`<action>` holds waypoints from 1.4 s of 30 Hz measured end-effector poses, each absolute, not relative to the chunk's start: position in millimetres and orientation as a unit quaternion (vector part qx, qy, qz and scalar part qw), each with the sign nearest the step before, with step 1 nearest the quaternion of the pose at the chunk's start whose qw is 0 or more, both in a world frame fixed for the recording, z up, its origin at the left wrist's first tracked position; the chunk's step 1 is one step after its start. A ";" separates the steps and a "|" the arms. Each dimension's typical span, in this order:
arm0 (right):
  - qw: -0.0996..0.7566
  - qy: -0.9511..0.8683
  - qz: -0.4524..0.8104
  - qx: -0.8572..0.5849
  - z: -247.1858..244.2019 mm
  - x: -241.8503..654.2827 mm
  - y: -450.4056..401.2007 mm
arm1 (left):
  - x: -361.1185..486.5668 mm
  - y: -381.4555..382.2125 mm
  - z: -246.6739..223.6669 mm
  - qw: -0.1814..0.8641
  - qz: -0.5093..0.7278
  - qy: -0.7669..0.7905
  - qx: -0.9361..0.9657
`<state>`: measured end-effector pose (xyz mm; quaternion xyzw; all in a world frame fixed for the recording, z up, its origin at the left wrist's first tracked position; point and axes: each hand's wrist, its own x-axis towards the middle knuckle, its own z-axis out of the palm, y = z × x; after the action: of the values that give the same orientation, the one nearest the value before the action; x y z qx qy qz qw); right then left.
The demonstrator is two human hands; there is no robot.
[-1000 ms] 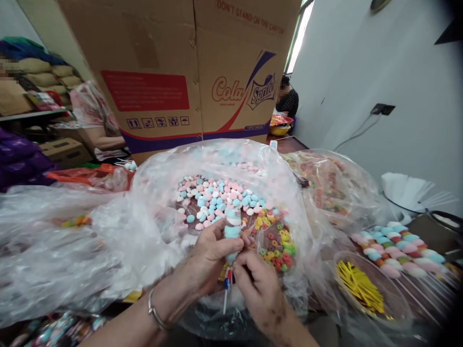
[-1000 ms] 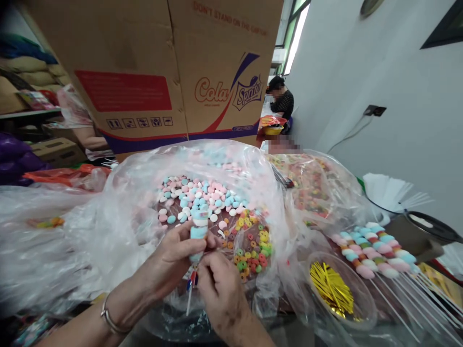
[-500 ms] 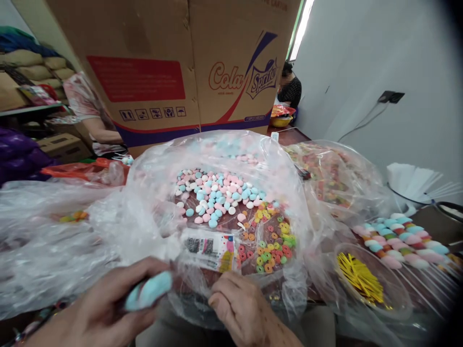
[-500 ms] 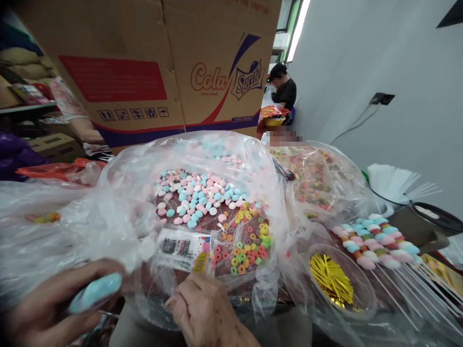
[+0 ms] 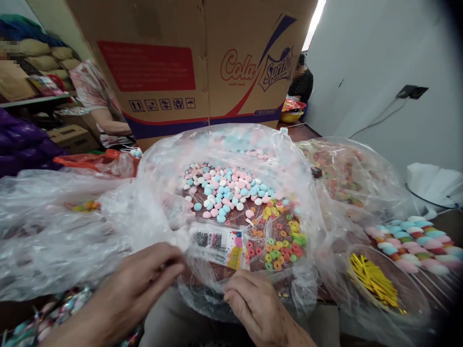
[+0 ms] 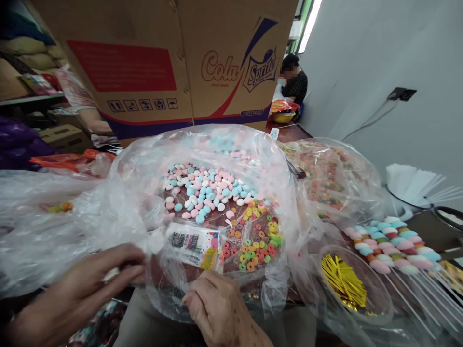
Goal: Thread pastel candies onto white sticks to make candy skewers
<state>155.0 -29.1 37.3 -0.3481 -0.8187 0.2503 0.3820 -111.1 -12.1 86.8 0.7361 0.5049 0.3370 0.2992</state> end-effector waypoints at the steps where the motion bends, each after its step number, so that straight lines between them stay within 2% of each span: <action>1: 0.377 -0.820 0.248 -0.351 37.7 156.2 -30.5 | -89.8 0.1 83.8 0.263 0.310 0.472 0.782; 5: 0.360 -0.826 0.231 -0.366 38.9 163.0 -36.5 | -33.8 40.5 55.8 0.124 0.231 0.500 0.826; 9: 0.370 -0.825 0.217 -0.367 36.7 166.7 -39.2 | -25.2 57.8 35.4 0.083 0.142 0.534 0.829; 12: 0.374 -0.822 0.218 -0.370 34.1 165.1 -39.0 | -28.0 59.7 33.2 0.074 0.121 0.518 0.844; 20: 0.377 -0.813 0.228 -0.382 33.0 166.2 -38.7 | -27.3 63.4 24.5 0.022 0.130 0.499 0.856; 27: 0.446 -0.662 0.227 -0.558 27.7 173.4 -14.4 | -20.1 56.0 35.0 -0.052 0.172 0.457 0.871; 31: 0.461 -0.638 0.241 -0.567 29.1 171.9 8.9 | -9.7 48.4 43.4 -0.111 0.225 0.390 0.886; 34: 0.468 -0.656 0.242 -0.541 34.8 174.2 16.3 | -3.7 47.1 47.6 -0.075 0.283 0.374 0.880; 36: 0.472 -0.657 0.243 -0.536 39.0 177.5 16.2 | -1.9 48.9 51.1 -0.012 0.310 0.378 0.872; 42: 0.446 -0.667 0.278 -0.528 47.2 190.9 10.2 | -2.9 61.1 66.6 0.351 0.205 0.385 0.829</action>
<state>190.9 10.2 47.2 -0.5285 -0.6671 0.2777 0.4457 -2.9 61.1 66.6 0.8285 0.3851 0.2046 0.3512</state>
